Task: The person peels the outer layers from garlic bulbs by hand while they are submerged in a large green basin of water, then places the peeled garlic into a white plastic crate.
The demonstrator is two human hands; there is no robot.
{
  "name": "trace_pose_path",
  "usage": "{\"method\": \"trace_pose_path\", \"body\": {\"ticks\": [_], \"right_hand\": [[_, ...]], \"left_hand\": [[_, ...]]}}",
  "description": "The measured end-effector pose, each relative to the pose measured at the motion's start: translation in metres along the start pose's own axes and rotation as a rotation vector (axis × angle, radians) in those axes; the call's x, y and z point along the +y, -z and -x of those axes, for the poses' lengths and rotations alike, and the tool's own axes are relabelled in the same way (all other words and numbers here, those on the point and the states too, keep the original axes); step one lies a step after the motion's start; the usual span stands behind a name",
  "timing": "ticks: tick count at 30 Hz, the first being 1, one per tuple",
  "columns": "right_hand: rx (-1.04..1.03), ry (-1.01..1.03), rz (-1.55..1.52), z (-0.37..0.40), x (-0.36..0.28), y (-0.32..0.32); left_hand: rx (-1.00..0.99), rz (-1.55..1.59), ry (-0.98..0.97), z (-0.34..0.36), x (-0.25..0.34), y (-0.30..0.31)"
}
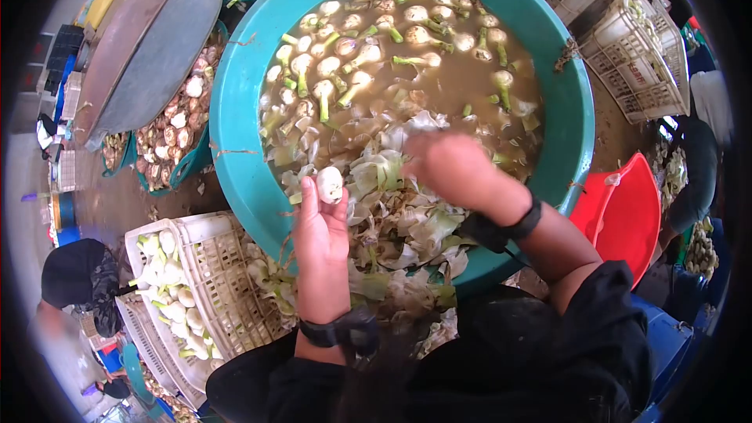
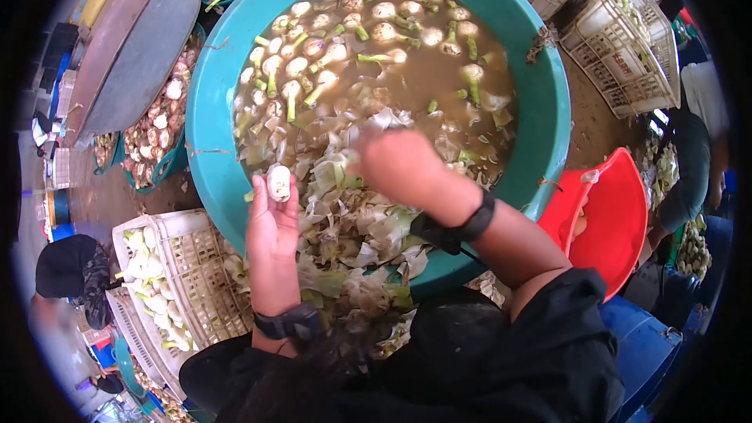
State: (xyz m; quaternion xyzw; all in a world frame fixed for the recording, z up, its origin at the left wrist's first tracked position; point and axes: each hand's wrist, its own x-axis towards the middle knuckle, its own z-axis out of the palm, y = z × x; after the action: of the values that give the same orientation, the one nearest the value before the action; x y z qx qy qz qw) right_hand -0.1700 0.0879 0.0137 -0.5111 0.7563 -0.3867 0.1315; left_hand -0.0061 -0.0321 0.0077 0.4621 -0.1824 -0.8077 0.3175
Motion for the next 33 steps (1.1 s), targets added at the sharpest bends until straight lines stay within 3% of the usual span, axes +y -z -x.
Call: {"method": "trace_pose_path", "body": {"ticks": [1, 2, 3, 5, 7, 9, 13, 15, 16, 17, 19, 20, 22, 23, 24, 26, 27, 29, 30, 31, 33], "right_hand": [[-0.318, -0.083, 0.253, 0.004, -0.005, -0.007], [-0.18, -0.017, 0.03, 0.004, -0.011, -0.016], [-0.178, -0.023, 0.031, 0.002, -0.02, -0.02], [-0.139, -0.036, -0.38, -0.004, -0.039, -0.022], [-0.137, -0.05, -0.385, -0.007, -0.039, -0.025], [-0.135, -0.06, -0.392, -0.01, -0.037, -0.029], [-0.106, -0.119, -0.395, -0.011, -0.029, -0.033], [-0.105, -0.172, -0.396, -0.011, -0.007, -0.036], [-0.024, -0.307, -0.329, -0.009, 0.024, -0.047], [0.056, -0.436, -0.259, -0.008, 0.041, -0.053], [-0.051, -0.454, -0.289, -0.011, 0.027, -0.031], [-0.153, -0.485, -0.311, -0.01, 0.019, -0.021], [-0.15, -0.194, -0.345, -0.006, -0.006, -0.027], [-0.014, -0.112, -0.591, -0.004, -0.022, -0.036], [-0.047, -0.075, -0.548, -0.003, -0.033, -0.035], [-0.076, -0.039, -0.504, -0.006, -0.042, -0.034], [-0.032, 0.011, -0.38, -0.007, -0.038, -0.042], [0.02, 0.053, -0.249, -0.01, -0.021, -0.054], [-0.1, -0.272, -0.513, -0.014, -0.004, -0.055], [-0.21, -0.602, -0.769, -0.015, 0.008, -0.051], [-0.221, -0.712, -1.202, -0.008, 0.004, -0.039]], "left_hand": [[0.086, -0.187, -0.275, 0.008, -0.004, -0.009], [0.196, -0.22, -0.376, 0.012, -0.007, -0.018], [0.193, -0.224, -0.372, 0.012, -0.01, -0.018], [0.037, -0.588, -0.752, 0.015, -0.016, -0.014], [0.017, -0.677, -0.852, 0.019, -0.02, -0.019], [-0.031, -0.953, -1.286, 0.016, -0.021, -0.017], [-0.001, -0.929, -1.251, 0.018, -0.021, -0.028], [0.214, -0.318, -0.526, 0.016, -0.013, -0.035], [0.249, -0.252, -0.405, 0.011, -0.005, -0.029], [0.25, -0.251, -0.413, 0.008, 0.001, -0.027], [0.285, -0.22, -0.303, 0.006, 0.008, -0.023], [0.261, -0.251, -0.343, 0.008, 0.006, -0.024], [0.278, -0.325, -0.407, 0.008, -0.003, -0.025], [0.298, -0.399, -0.476, 0.009, -0.008, -0.025], [0.294, -0.403, -0.468, 0.009, -0.014, -0.024], [0.142, -0.402, -0.683, 0.009, -0.021, -0.022], [0.139, -0.402, -0.684, 0.01, -0.021, -0.024], [0.331, -0.414, -0.568, 0.017, -0.018, -0.033], [0.372, -0.421, -0.578, 0.013, -0.016, -0.032], [0.262, -0.522, -0.587, 0.013, -0.011, -0.027], [-0.029, -0.784, -0.618, 0.013, -0.025, -0.023]]}}
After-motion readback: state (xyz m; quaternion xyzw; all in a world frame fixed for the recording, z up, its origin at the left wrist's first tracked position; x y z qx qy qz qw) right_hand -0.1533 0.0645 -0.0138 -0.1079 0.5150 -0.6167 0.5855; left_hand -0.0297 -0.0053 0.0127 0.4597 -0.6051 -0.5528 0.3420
